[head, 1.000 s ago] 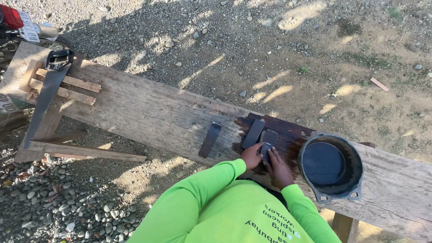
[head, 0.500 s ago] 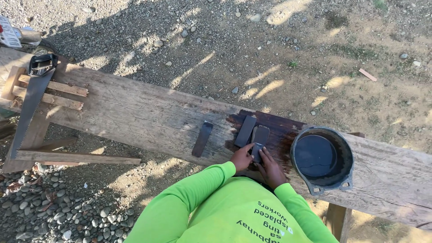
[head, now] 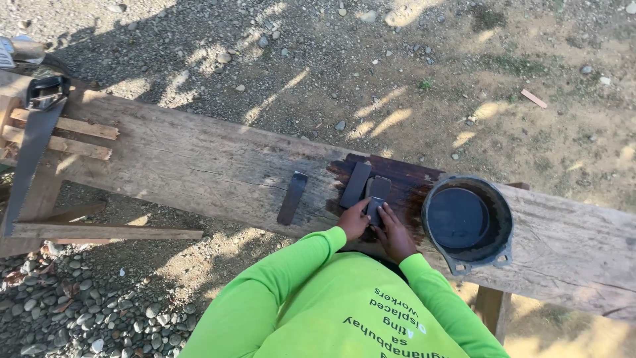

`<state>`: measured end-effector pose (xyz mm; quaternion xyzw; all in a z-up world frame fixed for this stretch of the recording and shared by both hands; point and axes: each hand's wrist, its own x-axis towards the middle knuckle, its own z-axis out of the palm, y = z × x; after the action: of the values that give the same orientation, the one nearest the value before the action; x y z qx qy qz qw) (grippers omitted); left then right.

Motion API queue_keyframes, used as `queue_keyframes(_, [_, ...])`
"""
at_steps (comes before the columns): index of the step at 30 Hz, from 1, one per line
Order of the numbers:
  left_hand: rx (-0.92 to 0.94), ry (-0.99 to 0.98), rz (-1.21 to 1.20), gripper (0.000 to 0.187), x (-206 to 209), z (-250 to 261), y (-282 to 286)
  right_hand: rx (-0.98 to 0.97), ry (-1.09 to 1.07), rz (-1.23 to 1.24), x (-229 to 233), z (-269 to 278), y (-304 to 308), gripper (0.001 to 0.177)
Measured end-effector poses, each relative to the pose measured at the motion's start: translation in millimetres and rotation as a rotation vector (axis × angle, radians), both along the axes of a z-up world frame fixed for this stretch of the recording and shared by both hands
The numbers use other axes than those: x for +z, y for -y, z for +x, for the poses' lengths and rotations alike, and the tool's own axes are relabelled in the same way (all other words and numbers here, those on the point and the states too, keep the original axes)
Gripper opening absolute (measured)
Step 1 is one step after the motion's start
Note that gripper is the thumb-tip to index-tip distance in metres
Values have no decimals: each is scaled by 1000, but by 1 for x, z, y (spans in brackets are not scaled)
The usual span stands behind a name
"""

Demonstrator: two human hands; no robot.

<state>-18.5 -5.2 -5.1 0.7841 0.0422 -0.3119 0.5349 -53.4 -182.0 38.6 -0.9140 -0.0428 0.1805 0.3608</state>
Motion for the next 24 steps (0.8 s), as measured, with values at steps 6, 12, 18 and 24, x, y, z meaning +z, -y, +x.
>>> queue_keyframes(6, [28,57,16,63,-17,7,6,59,86,-52,-3,5,5,62])
queue_keyframes(12, [8,-64,43,65,14,37,13,60,41,-70,8,30,8,63])
queue_keyframes(18, [7,-93,-6,66,13,-10,-2,54,94,-62,1,-12,-3,62])
queue_keyframes(24, [10,22,24,65,-15,21,9,17,86,-39,5,13,2,61])
